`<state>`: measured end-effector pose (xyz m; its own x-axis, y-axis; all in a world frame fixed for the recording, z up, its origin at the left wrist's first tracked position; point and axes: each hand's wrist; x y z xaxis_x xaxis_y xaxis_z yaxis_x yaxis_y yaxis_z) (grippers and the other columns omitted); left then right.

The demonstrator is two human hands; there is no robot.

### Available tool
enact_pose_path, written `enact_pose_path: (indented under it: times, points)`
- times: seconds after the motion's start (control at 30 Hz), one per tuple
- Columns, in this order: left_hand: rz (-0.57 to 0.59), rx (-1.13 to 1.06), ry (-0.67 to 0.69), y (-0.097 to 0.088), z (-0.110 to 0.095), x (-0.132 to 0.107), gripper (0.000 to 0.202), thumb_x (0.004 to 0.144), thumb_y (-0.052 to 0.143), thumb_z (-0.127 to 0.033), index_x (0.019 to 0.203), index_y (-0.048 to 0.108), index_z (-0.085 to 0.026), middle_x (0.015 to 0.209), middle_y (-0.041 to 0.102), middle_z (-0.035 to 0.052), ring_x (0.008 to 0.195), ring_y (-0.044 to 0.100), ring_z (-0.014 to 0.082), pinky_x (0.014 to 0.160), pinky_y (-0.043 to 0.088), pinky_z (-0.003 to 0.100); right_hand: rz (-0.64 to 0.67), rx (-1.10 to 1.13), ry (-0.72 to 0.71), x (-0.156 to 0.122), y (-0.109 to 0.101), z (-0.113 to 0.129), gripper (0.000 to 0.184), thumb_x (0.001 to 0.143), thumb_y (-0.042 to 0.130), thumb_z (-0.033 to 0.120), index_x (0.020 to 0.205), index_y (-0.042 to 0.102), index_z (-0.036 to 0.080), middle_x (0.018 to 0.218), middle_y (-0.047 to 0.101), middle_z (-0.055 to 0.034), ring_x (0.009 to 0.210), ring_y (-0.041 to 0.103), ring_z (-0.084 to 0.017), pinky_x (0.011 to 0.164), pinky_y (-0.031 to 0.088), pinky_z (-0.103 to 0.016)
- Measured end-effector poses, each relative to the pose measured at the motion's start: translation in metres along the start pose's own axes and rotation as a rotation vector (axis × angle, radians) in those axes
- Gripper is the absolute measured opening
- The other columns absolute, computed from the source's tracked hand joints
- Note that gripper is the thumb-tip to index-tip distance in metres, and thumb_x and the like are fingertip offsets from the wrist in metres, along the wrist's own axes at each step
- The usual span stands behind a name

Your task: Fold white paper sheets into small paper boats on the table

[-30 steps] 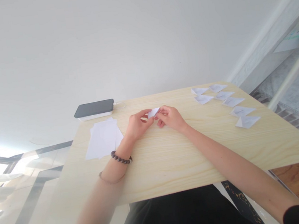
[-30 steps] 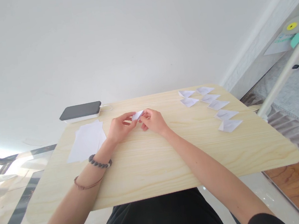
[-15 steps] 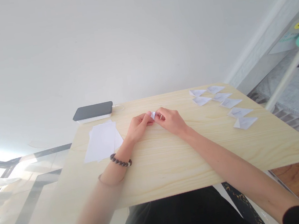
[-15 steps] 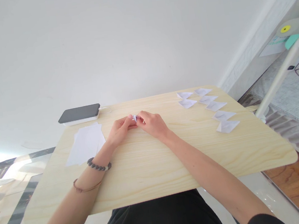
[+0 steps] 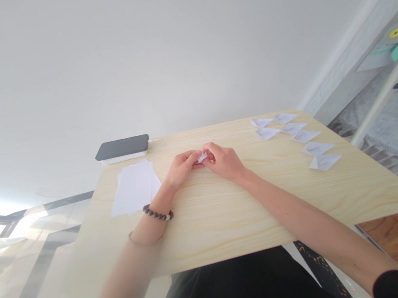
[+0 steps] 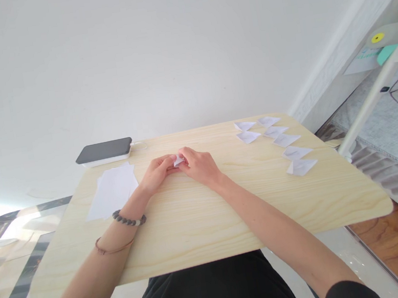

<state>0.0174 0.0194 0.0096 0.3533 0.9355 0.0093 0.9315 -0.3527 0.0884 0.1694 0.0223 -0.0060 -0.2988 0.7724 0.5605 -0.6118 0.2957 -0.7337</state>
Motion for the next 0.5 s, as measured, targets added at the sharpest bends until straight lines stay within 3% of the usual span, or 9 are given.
enact_pose_path:
  times: [0.3, 0.5]
  points:
    - [-0.052, -0.034, -0.026, -0.0007, 0.0000, 0.0010, 0.023, 0.073, 0.056, -0.036, 0.071, 0.063, -0.014, 0.068, 0.058, 0.0016, 0.075, 0.056, 0.0142, 0.080, 0.050, 0.033, 0.045, 0.126, 0.022, -0.0002, -0.0008, -0.0026, 0.016, 0.075, 0.047, 0.020, 0.090, 0.047, 0.022, 0.074, 0.059, 0.0019, 0.061, 0.054, -0.011, 0.056, 0.036, -0.020]
    - [-0.013, -0.081, -0.088, -0.0048, 0.0001, 0.0027, 0.035, 0.073, 0.056, -0.042, 0.082, 0.065, -0.009, 0.083, 0.065, 0.0106, 0.084, 0.059, 0.0211, 0.084, 0.047, 0.040, 0.083, 0.169, 0.030, -0.0009, -0.0047, -0.0023, 0.016, 0.076, 0.048, 0.023, 0.092, 0.047, 0.023, 0.064, 0.056, 0.0040, 0.056, 0.052, -0.010, 0.055, 0.036, -0.019]
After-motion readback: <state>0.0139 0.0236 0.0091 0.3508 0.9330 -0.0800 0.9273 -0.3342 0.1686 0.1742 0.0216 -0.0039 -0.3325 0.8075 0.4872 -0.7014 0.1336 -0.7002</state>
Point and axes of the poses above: each hand's wrist, its own x-axis towards the middle knuckle, its own y-axis out of the palm, z = x × y
